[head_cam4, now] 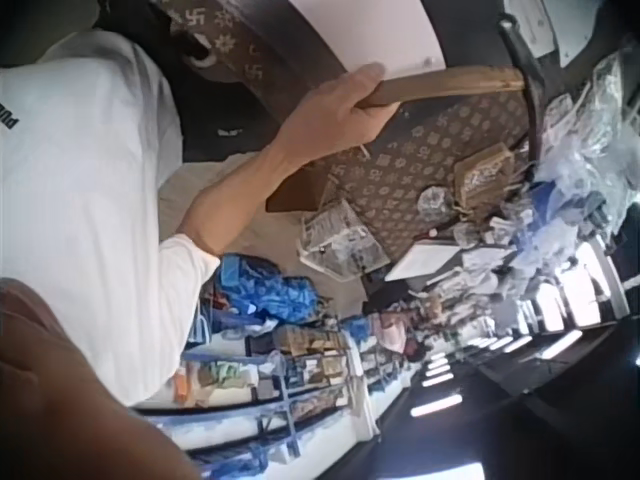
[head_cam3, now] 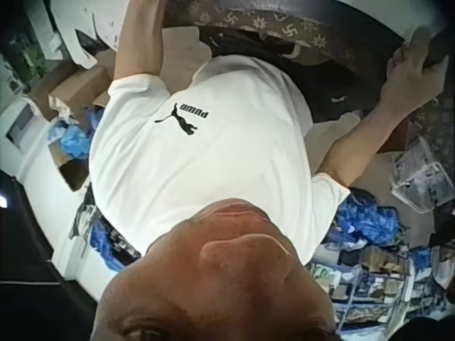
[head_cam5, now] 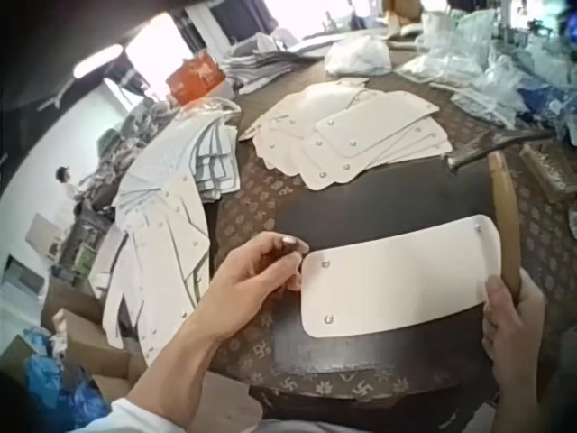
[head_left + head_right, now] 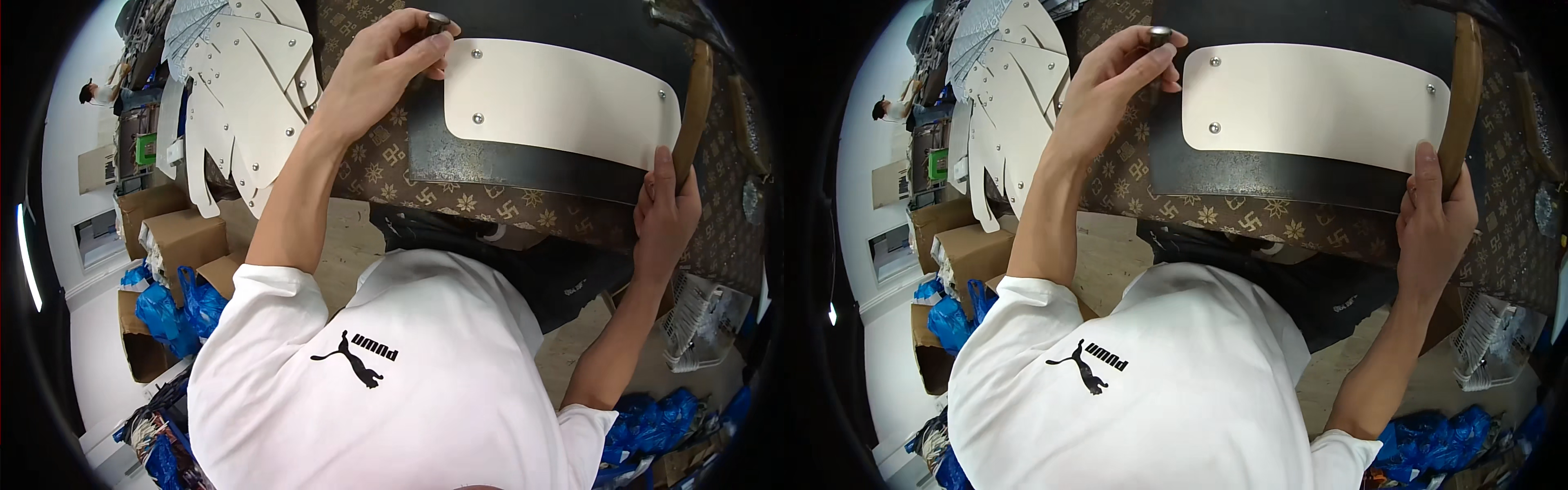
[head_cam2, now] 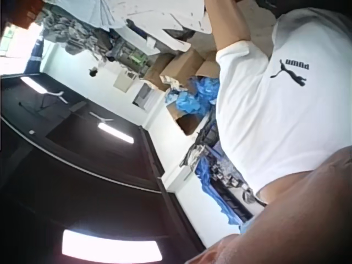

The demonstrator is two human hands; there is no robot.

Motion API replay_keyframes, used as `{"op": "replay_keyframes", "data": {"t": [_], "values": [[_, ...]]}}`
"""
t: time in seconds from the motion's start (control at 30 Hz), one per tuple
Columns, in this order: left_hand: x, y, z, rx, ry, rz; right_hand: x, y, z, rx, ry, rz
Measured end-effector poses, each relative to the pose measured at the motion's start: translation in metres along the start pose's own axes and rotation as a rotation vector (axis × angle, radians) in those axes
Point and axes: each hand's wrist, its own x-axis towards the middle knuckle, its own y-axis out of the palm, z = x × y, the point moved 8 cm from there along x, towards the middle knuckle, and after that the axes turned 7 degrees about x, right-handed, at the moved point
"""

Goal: Manually assembling white packaging boards by hammering metal rivets into designated spots.

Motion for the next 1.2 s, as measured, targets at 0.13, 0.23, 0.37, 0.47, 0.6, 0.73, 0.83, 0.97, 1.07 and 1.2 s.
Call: {"op": "replay_keyframes", "data": {"t": [0.13, 0.23, 0.37, 0.47, 0.6, 0.73, 0.83, 0.97, 1.07, 1.2], "values": [[-0.027, 0.004, -0.01, -0.514, -0.005, 0.073, -0.028, -0.002, 0.01, 0.119, 0.014, 0.0], [-0.033, 0.013, -0.022, -0.477, 0.104, 0.134, -0.062, 0.0, 0.017, 0.195, 0.042, 0.062], [-0.028, 0.015, -0.022, -0.468, 0.181, 0.016, -0.095, 0.001, 0.028, 0.174, -0.013, 0.093], [-0.03, 0.015, -0.025, -0.491, 0.204, 0.037, -0.11, 0.001, 0.033, 0.146, -0.087, 0.141], [-0.029, 0.018, -0.031, -0.482, 0.244, 0.019, -0.125, 0.004, 0.039, 0.08, -0.115, 0.203], [-0.03, 0.021, -0.029, -0.463, 0.266, -0.003, -0.138, -0.003, 0.078, 0.022, -0.243, 0.164], [-0.033, 0.023, -0.026, -0.456, 0.264, -0.004, -0.153, -0.023, 0.159, 0.177, -0.573, 0.213], [-0.031, 0.025, -0.031, -0.449, 0.249, 0.016, -0.16, -0.013, 0.201, 0.419, -0.704, 0.446], [-0.039, 0.026, -0.022, -0.417, 0.197, 0.027, -0.136, 0.015, 0.113, -0.338, -0.547, 0.234], [-0.034, 0.022, -0.033, -0.372, 0.293, 0.008, -0.113, 0.012, 0.075, -0.465, -0.154, 0.418]]}}
